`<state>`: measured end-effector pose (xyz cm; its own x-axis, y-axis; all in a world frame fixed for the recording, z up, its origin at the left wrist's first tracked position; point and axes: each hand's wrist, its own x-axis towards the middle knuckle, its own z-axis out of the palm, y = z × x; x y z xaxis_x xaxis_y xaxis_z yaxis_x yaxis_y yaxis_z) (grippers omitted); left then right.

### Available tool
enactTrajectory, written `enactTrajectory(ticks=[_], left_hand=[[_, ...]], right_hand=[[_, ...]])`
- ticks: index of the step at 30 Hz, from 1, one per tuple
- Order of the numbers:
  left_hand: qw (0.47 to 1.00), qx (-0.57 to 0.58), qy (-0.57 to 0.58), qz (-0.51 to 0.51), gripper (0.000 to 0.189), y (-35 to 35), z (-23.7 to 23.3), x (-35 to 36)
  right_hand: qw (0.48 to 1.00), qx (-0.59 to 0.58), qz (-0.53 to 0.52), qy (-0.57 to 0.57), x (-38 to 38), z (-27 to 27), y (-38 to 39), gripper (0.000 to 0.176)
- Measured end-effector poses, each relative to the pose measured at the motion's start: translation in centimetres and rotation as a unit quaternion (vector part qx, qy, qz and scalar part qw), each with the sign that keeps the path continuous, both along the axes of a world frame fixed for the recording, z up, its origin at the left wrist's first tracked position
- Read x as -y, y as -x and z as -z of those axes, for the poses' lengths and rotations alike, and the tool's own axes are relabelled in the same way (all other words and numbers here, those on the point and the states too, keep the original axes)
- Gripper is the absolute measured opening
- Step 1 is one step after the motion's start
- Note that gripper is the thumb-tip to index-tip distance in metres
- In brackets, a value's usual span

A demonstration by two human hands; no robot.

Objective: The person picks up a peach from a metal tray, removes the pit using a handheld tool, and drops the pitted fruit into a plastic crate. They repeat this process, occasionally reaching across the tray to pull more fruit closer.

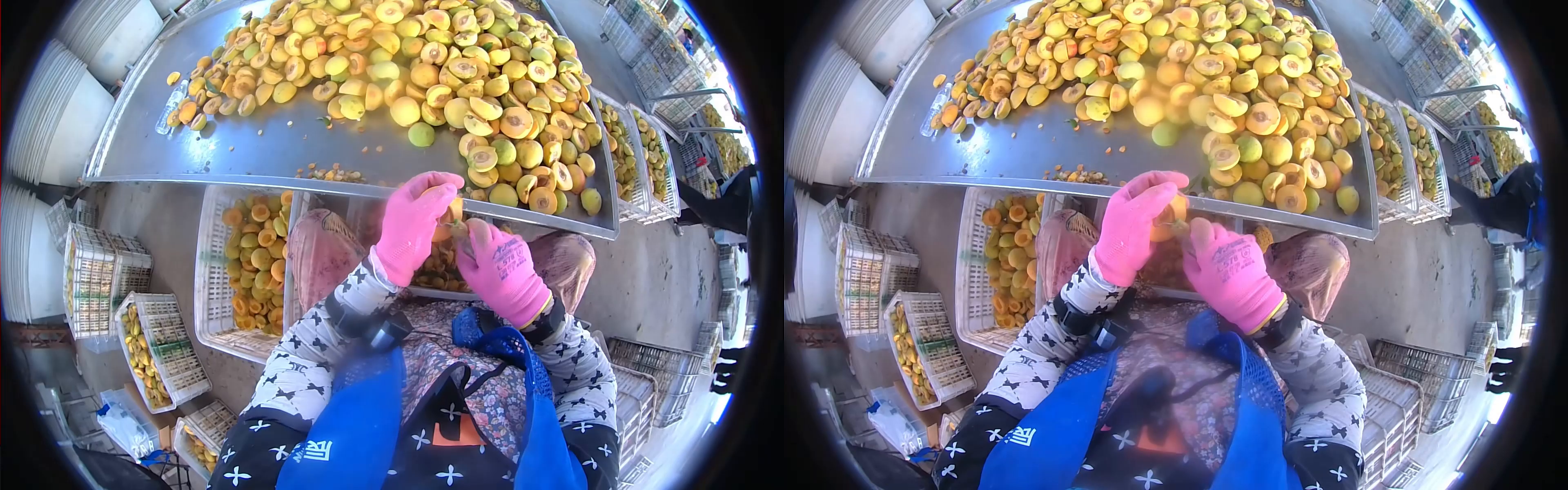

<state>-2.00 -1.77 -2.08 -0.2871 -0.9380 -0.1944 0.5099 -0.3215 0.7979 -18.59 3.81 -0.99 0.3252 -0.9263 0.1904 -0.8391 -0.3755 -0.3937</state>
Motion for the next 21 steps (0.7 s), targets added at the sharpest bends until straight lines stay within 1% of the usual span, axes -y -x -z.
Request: enactTrajectory(ticks=[3,5,7,8,9,10,13,16,17,18,20,21], left_hand=[[0.999,0.010,0.020,-0.026,0.027,0.6,-0.5,0.0],[0.998,0.018,0.028,-0.046,0.028,0.7,-0.6,-0.1],[0.999,-0.026,0.009,-0.042,0.030,0.6,-0.7,-0.1],[0.998,-0.048,0.001,-0.040,0.031,0.6,-0.7,0.0],[0.998,-0.036,0.017,-0.055,0.032,0.7,-0.6,0.1],[0.997,-0.022,0.029,-0.067,0.033,0.9,-0.3,-0.1],[0.995,0.028,0.043,-0.081,0.033,1.1,0.0,-0.4],[0.993,0.082,0.050,-0.072,0.035,1.2,0.5,-0.6],[0.991,0.100,0.058,-0.063,0.036,1.2,0.5,-0.3],[0.999,0.041,0.030,-0.006,0.037,1.0,0.2,-0.2],[0.991,-0.076,-0.030,0.104,0.039,0.1,-0.8,0.1],[0.996,-0.033,-0.015,0.080,0.040,0.1,-0.1,0.3]], right_hand=[[0.986,0.157,-0.038,-0.043,-0.9,0.2,-0.9,0.026],[0.980,0.192,-0.036,-0.028,-1.0,0.3,-1.5,0.021],[0.973,0.228,-0.034,-0.012,-0.8,0.3,-2.1,0.017],[0.938,0.303,0.007,-0.169,-0.7,-0.4,-2.1,0.016],[0.871,0.368,0.048,-0.321,-0.6,-1.8,-2.1,0.015],[0.773,0.423,0.089,-0.464,-0.7,-2.5,-2.1,0.015],[0.727,0.478,0.051,-0.490,-0.9,-2.2,-1.8,0.014],[0.716,0.485,0.046,-0.501,-1.4,-1.5,-1.8,0.016],[0.700,0.502,0.045,-0.506,-1.5,-1.3,-1.7,0.016],[0.683,0.520,0.044,-0.511,-1.6,-1.2,-1.5,0.018],[0.647,0.558,0.026,-0.518,-1.9,-1.0,-0.9,0.020],[0.629,0.579,0.011,-0.519,-2.0,-0.9,-0.2,0.020]])
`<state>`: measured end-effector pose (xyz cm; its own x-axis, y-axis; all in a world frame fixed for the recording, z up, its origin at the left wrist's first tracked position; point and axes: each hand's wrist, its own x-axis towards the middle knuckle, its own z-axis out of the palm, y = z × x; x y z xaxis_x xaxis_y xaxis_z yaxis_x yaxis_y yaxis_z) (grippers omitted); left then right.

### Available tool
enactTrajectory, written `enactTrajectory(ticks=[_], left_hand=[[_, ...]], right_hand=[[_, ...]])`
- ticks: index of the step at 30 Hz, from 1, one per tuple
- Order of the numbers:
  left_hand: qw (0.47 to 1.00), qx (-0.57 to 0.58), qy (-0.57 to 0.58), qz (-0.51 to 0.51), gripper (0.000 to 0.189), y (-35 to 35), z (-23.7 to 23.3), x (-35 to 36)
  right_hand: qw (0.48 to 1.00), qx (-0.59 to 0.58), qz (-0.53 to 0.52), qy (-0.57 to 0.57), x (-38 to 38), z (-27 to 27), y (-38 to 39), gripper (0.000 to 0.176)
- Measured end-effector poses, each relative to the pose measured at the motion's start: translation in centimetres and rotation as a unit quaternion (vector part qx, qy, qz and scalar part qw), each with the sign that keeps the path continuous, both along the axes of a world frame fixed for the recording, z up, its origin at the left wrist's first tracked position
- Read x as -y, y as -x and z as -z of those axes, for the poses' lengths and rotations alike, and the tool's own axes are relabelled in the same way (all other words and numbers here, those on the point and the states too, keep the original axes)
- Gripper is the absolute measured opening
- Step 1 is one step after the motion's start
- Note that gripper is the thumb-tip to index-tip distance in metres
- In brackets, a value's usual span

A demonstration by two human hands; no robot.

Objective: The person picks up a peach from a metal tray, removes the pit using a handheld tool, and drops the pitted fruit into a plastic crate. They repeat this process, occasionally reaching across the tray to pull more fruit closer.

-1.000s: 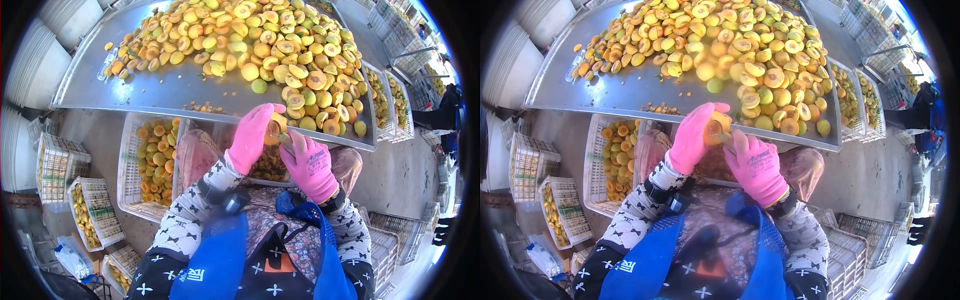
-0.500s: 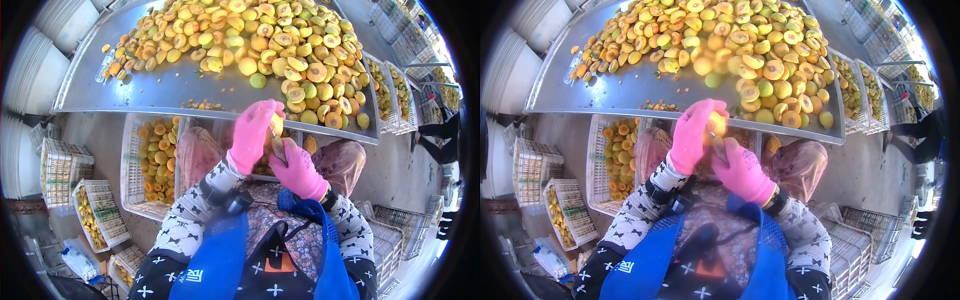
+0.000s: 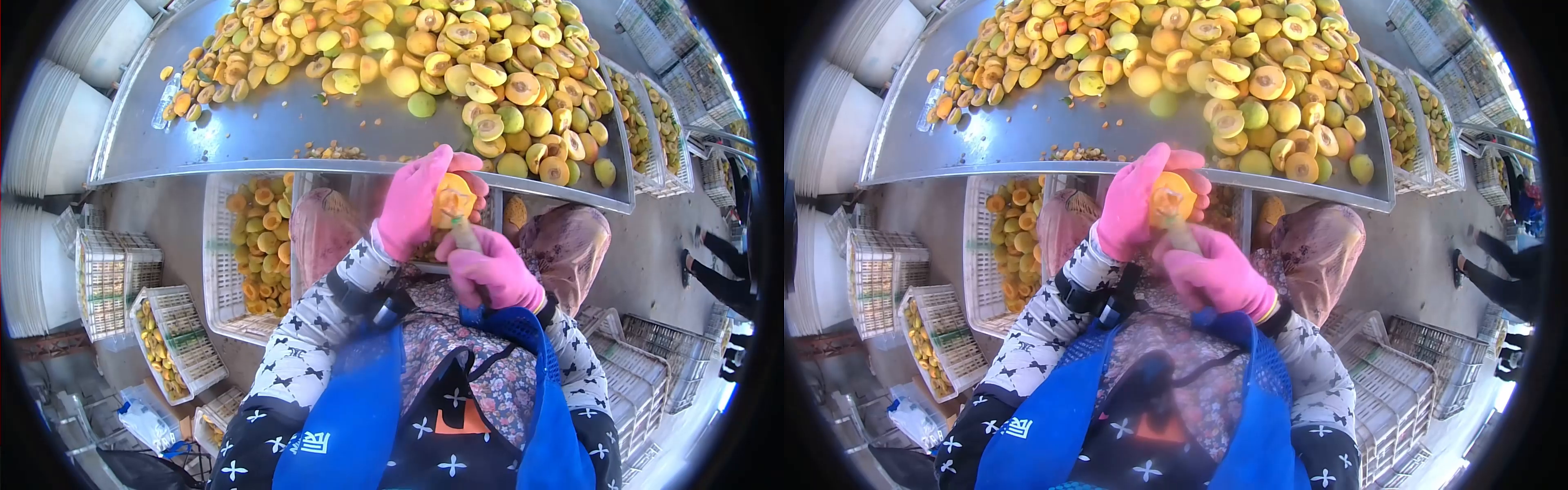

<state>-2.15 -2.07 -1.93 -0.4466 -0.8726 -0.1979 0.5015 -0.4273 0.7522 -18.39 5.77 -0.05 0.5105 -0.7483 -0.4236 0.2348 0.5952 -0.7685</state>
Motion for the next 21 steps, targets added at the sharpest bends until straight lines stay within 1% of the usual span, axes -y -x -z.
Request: enactTrajectory(ticks=[2,3,4,5,6,7,8,9,10,11,13,14,15,16,17,19,20,21], left_hand=[[0.995,0.085,0.034,-0.050,0.042,-0.1,2.4,0.3],[0.985,0.143,0.044,-0.083,0.038,-0.2,3.0,0.3],[0.950,0.259,0.147,-0.095,0.036,-0.8,3.4,0.3],[0.891,0.368,0.246,-0.102,0.034,-1.8,3.5,0.1],[0.810,0.465,0.341,-0.105,0.033,-2.9,3.5,-0.1],[0.766,0.498,0.390,-0.112,0.033,-5.0,3.3,-0.1],[0.718,0.526,0.440,-0.118,0.034,-7.9,2.9,-0.2],[0.715,0.582,0.375,-0.095,0.035,-12.4,2.1,-0.3],[0.705,0.634,0.310,-0.070,0.035,-15.3,1.4,0.1],[0.711,0.631,0.296,-0.095,0.036,-14.3,0.2,0.9],[0.717,0.629,0.253,-0.161,0.037,-12.4,-3.1,0.9],[0.740,0.592,0.299,-0.109,0.041,-11.6,-2.1,2.2],[0.770,0.567,0.282,-0.081,0.047,-9.2,-0.9,4.0],[0.797,0.541,0.262,-0.054,0.052,-6.8,0.3,5.9],[0.831,0.526,0.173,-0.054,0.059,-2.9,1.3,7.2],[0.791,0.578,0.200,0.021,0.074,2.5,2.6,9.5],[0.745,0.622,0.240,0.016,0.075,4.9,4.6,10.6],[0.695,0.663,0.277,0.011,0.075,6.8,6.4,11.0]], right_hand=[[0.999,0.043,-0.006,0.012,0.3,0.4,1.3,0.020],[0.999,-0.032,-0.014,0.019,0.5,0.8,1.5,0.020],[0.994,-0.107,-0.022,0.027,0.6,1.2,1.7,0.019],[0.954,-0.236,-0.025,0.182,0.2,3.0,2.0,0.019],[0.874,-0.356,-0.026,0.329,-0.4,5.8,2.5,0.019],[0.754,-0.465,-0.021,0.463,-0.6,7.3,3.0,0.019],[0.787,-0.447,-0.010,0.424,-0.6,7.0,3.4,0.019],[0.819,-0.427,0.003,0.383,-0.6,6.2,3.8,0.019],[0.849,-0.404,0.019,0.340,-0.5,5.5,4.0,0.019],[0.863,-0.393,0.025,0.317,-0.2,4.9,4.3,0.020],[0.878,-0.369,0.042,0.301,0.3,5.4,4.3,0.022],[0.884,-0.356,0.052,0.297,0.7,5.6,4.1,0.024],[0.884,-0.349,0.060,0.304,0.9,5.2,3.9,0.023],[0.883,-0.346,0.070,0.309,0.9,4.5,3.9,0.022],[0.882,-0.345,0.078,0.312,0.8,4.1,4.1,0.022],[0.868,-0.355,0.108,0.328,0.2,4.3,4.9,0.025],[0.862,-0.360,0.121,0.336,0.0,4.4,5.3,0.027],[0.873,-0.352,0.121,0.316,-0.3,4.0,5.7,0.028]])
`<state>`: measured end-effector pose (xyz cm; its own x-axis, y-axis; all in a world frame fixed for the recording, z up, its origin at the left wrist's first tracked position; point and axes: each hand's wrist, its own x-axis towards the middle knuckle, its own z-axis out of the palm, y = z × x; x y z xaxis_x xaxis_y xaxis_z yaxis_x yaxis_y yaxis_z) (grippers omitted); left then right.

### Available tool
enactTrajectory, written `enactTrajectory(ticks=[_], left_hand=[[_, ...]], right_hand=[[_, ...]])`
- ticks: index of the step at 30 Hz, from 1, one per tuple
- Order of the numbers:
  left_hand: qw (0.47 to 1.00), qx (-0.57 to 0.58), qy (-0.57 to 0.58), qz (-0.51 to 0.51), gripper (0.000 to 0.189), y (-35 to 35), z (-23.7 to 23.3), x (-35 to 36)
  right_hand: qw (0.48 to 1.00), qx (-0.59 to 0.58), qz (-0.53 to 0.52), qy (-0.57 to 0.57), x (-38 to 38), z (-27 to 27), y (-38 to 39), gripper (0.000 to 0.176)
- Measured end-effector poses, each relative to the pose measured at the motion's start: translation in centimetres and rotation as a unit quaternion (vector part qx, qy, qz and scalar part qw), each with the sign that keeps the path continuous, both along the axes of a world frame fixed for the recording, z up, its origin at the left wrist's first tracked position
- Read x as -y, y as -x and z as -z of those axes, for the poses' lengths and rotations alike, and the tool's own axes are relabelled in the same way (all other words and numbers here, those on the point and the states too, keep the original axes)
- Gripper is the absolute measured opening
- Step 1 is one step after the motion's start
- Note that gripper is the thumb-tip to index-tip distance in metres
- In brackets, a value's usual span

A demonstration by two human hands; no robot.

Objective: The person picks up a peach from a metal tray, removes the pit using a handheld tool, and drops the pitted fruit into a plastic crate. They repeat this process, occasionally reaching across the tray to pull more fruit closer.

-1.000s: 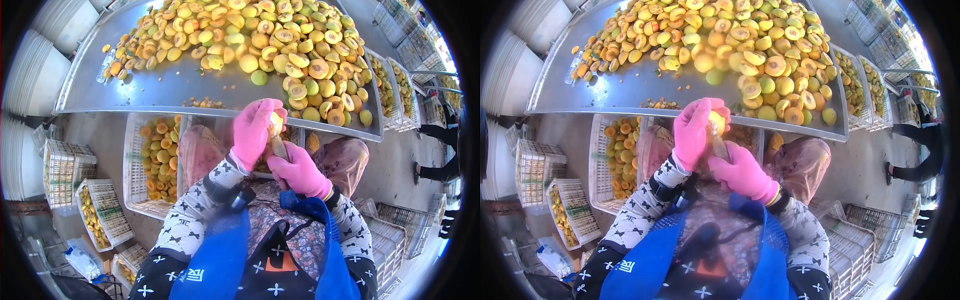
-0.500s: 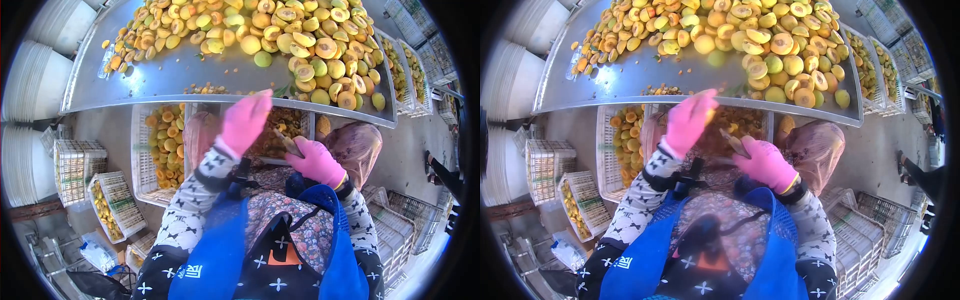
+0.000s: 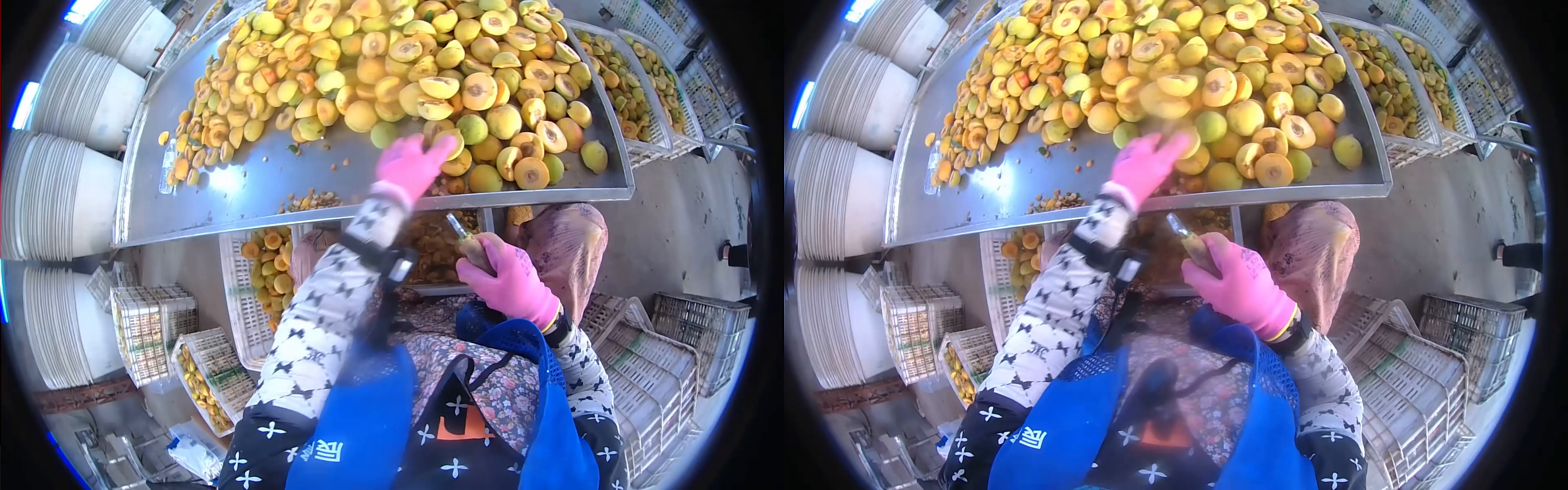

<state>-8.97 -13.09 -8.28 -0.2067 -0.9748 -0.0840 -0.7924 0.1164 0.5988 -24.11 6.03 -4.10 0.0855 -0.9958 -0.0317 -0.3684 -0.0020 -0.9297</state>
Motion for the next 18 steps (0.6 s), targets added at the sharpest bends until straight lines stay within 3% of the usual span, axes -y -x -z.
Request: enactTrajectory(ticks=[3,4,6,8,9,11,14,15,16,17,18], left_hand=[[1.000,0.008,0.011,-0.023,0.066,3.6,0.6,-1.4],[0.997,-0.042,0.063,-0.010,0.053,3.4,1.4,-1.4],[0.989,-0.133,0.064,-0.001,0.047,2.0,1.3,-1.7],[0.966,-0.255,0.038,-0.031,0.035,0.1,0.8,-2.4],[0.933,-0.356,-0.040,-0.042,0.034,-0.8,-0.7,-3.3],[0.817,-0.539,-0.193,-0.068,0.033,-2.6,-4.6,-5.8],[0.720,-0.633,-0.277,-0.068,0.041,-4.2,-5.9,-8.3],[0.683,-0.659,-0.304,-0.079,0.042,-4.6,-6.0,-9.1],[0.874,-0.466,-0.076,0.115,0.043,-5.6,-5.0,-9.5],[0.929,-0.233,0.234,0.168,0.044,-6.7,-4.1,-9.9],[0.937,-0.179,0.263,0.143,0.046,-7.4,-3.3,-10.1]], right_hand=[[0.998,0.034,0.050,-0.034,-0.5,-0.9,0.6,0.026],[0.997,0.028,0.063,-0.025,-0.6,-0.7,0.7,0.025],[0.996,0.015,0.084,-0.005,-0.1,-0.3,0.8,0.024],[0.978,0.135,0.129,-0.096,0.6,-1.6,0.4,0.024],[0.959,0.195,0.149,-0.143,1.0,-2.1,0.0,0.024],[0.937,0.280,0.152,-0.142,2.2,-2.3,-1.2,0.026],[0.930,0.325,0.116,-0.127,4.1,-2.4,-3.1,0.032],[0.961,0.252,0.098,-0.066,4.7,-2.3,-3.5,0.032],[0.981,0.176,0.078,-0.005,5.3,-2.1,-4.0,0.032],[0.993,0.097,0.048,0.037,6.4,-1.5,-4.0,0.031],[0.996,0.019,0.023,0.083,7.5,-0.9,-4.1,0.031]])
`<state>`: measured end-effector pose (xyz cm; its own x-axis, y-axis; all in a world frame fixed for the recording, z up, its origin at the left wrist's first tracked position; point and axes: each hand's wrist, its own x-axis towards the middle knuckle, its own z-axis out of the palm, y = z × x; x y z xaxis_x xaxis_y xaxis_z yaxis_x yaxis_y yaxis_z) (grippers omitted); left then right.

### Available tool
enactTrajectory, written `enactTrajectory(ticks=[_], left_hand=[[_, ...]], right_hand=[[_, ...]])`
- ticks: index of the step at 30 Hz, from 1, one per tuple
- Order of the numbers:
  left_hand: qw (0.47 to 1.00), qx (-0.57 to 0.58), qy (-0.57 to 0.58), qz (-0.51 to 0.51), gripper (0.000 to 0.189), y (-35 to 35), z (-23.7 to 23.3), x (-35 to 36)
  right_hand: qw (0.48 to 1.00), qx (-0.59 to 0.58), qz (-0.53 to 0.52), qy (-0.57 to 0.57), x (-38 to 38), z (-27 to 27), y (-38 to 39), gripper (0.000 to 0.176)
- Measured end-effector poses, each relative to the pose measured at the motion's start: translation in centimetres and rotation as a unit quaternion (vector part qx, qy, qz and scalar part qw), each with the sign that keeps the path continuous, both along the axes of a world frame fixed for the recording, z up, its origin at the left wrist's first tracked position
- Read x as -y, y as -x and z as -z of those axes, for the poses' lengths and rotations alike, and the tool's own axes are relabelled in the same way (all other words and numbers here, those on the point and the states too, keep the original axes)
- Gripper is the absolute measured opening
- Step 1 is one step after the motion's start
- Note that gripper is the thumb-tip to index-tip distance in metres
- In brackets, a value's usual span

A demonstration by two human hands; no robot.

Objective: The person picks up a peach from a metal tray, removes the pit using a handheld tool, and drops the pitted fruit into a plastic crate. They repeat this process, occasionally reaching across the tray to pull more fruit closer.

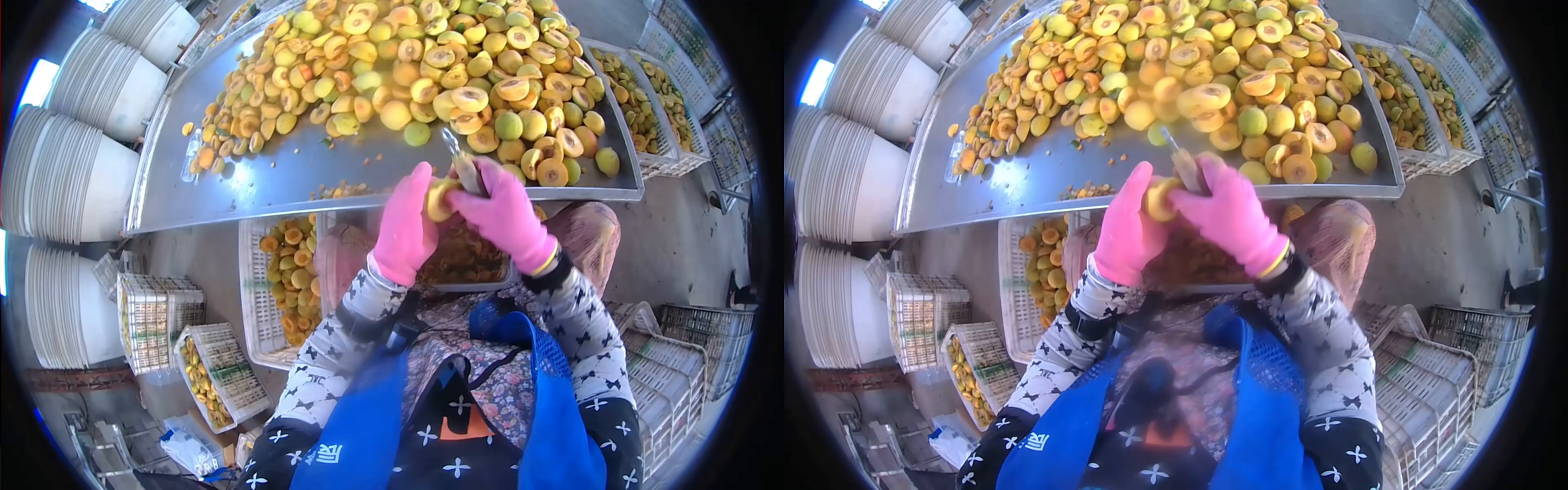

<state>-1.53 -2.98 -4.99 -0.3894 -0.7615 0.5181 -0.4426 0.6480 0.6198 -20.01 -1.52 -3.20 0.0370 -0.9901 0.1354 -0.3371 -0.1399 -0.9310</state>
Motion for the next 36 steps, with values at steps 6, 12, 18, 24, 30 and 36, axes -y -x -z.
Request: enactTrajectory(ticks=[6,12,18,24,30,36], left_hand=[[0.763,-0.474,-0.426,0.108,0.047,0.2,-4.3,-1.3],[0.771,-0.486,-0.387,0.142,0.031,0.0,-5.1,-1.4],[0.642,-0.597,-0.454,0.160,0.024,0.9,-5.8,-1.7],[0.672,-0.580,-0.443,0.125,0.025,1.2,-5.3,-2.0],[0.682,-0.574,-0.444,0.096,0.026,1.4,-4.6,-1.9],[0.679,-0.589,-0.437,0.041,0.025,2.1,-3.7,-2.2]], right_hand=[[0.996,0.063,0.058,0.015,-1.2,-4.0,-1.3,0.031],[0.957,-0.230,0.035,0.174,-5.3,-3.1,-1.5,0.037],[0.914,-0.368,0.036,0.168,-5.1,-2.9,-1.0,0.034],[0.895,-0.416,0.016,0.161,-4.8,-3.0,-1.1,0.031],[0.886,-0.447,-0.018,0.124,-4.9,-2.3,-1.5,0.026],[0.965,-0.244,-0.077,0.050,-5.8,-1.9,-2.8,0.027]])
